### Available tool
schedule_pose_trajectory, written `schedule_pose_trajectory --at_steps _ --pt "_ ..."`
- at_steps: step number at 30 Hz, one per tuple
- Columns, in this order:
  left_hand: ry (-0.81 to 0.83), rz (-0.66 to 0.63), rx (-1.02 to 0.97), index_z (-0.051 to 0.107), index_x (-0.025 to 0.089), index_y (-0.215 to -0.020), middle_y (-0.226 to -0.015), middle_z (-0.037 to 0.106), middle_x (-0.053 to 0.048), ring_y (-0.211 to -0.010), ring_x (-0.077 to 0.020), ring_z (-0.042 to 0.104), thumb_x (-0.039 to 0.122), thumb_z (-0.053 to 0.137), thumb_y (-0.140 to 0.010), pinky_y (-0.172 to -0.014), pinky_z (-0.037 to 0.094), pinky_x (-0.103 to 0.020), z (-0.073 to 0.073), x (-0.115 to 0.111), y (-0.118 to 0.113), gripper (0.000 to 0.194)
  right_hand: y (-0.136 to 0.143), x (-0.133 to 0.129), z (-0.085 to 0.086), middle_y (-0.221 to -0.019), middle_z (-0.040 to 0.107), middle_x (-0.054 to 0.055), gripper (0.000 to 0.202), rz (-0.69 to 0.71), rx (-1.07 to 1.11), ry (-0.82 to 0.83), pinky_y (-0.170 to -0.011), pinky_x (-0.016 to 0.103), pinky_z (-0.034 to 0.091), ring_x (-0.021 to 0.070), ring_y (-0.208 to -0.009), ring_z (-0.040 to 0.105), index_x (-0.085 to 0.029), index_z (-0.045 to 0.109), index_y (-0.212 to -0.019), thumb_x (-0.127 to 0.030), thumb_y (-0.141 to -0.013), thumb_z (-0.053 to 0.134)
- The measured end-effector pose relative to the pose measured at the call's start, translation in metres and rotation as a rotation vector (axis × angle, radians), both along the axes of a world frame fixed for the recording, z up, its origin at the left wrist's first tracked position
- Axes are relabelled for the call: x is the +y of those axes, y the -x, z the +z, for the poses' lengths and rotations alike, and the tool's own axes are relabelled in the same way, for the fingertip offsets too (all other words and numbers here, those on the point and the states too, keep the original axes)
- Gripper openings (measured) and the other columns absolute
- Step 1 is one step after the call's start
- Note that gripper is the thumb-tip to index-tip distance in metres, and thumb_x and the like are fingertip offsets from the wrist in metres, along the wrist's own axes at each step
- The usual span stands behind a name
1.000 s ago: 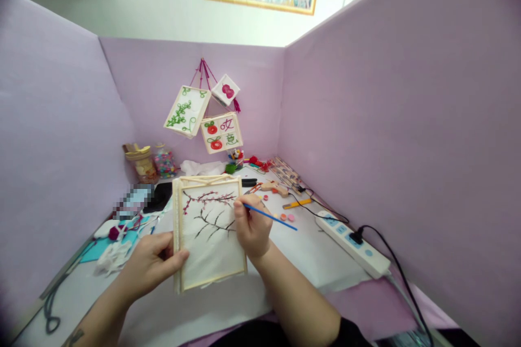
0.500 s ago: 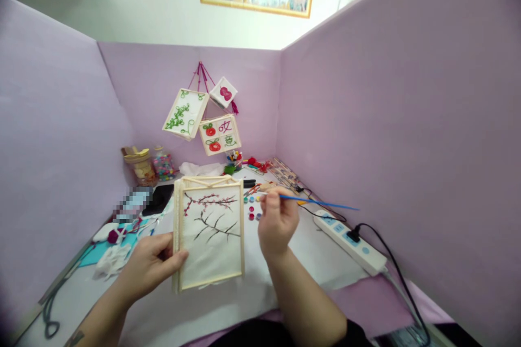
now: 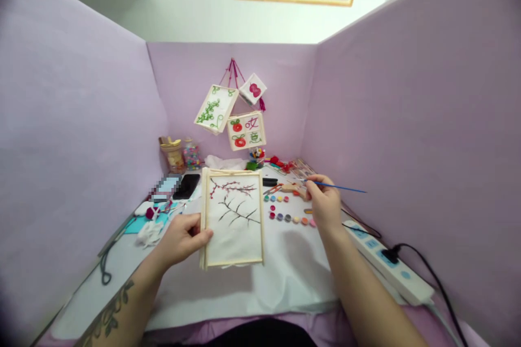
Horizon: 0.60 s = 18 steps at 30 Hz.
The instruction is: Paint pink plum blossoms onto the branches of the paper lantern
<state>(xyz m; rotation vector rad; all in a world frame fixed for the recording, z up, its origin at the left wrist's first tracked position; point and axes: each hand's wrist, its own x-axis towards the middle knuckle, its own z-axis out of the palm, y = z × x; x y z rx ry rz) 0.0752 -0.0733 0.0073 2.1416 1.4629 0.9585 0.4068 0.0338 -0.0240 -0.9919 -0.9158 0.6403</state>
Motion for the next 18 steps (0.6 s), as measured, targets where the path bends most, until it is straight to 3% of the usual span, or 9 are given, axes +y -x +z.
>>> schedule_pose_trajectory --at_steps 4,7,13,18 --pt "0.009 0.001 -0.016 0.035 0.023 -0.053 -0.048 0.037 0.006 -0.046 -0.0091 0.033 0.045 0.054 -0.075 -0.046 0.027 -0.022 -0.001 -0.001 0.001 0.036 0.008 0.016 -0.023 -0.065 0.064 0.000 0.035 0.111 -0.157 0.082 -0.049 0.025 0.043 0.0123 -0.053 0.054 -0.019 0.063 -0.087 -0.048 -0.071 0.069" --pt "-0.014 -0.006 -0.004 0.035 0.023 -0.052 -0.048 0.037 0.006 -0.045 -0.0086 0.033 0.045 0.054 -0.076 -0.046 0.027 -0.021 0.000 -0.001 0.002 0.037 0.014 0.020 -0.036 -0.064 0.064 0.001 0.040 0.141 -0.228 0.108 -0.047 0.026 0.042 0.0129 -0.050 0.052 -0.018 0.063 -0.085 -0.056 -0.073 0.065" --pt "-0.059 -0.022 0.033 0.038 0.021 -0.051 -0.045 0.037 0.006 -0.043 -0.0081 0.034 0.044 0.053 -0.078 -0.043 0.027 -0.020 0.002 0.002 0.004 0.038 0.017 0.024 -0.051 -0.066 0.064 0.000 0.029 0.135 -0.398 0.121 -0.051 0.025 0.041 0.0142 -0.054 0.055 -0.017 0.062 -0.091 -0.042 -0.077 0.055" --pt "-0.092 -0.019 0.046 0.038 0.021 -0.050 -0.044 0.037 0.006 -0.042 -0.0079 0.033 0.043 0.053 -0.078 -0.042 0.027 -0.019 0.003 0.003 0.005 0.038 0.017 0.027 -0.057 -0.061 0.060 -0.001 0.014 0.195 -0.627 0.088 -0.059 0.027 0.041 0.0142 -0.057 0.054 -0.020 0.059 -0.075 -0.033 -0.076 0.056"
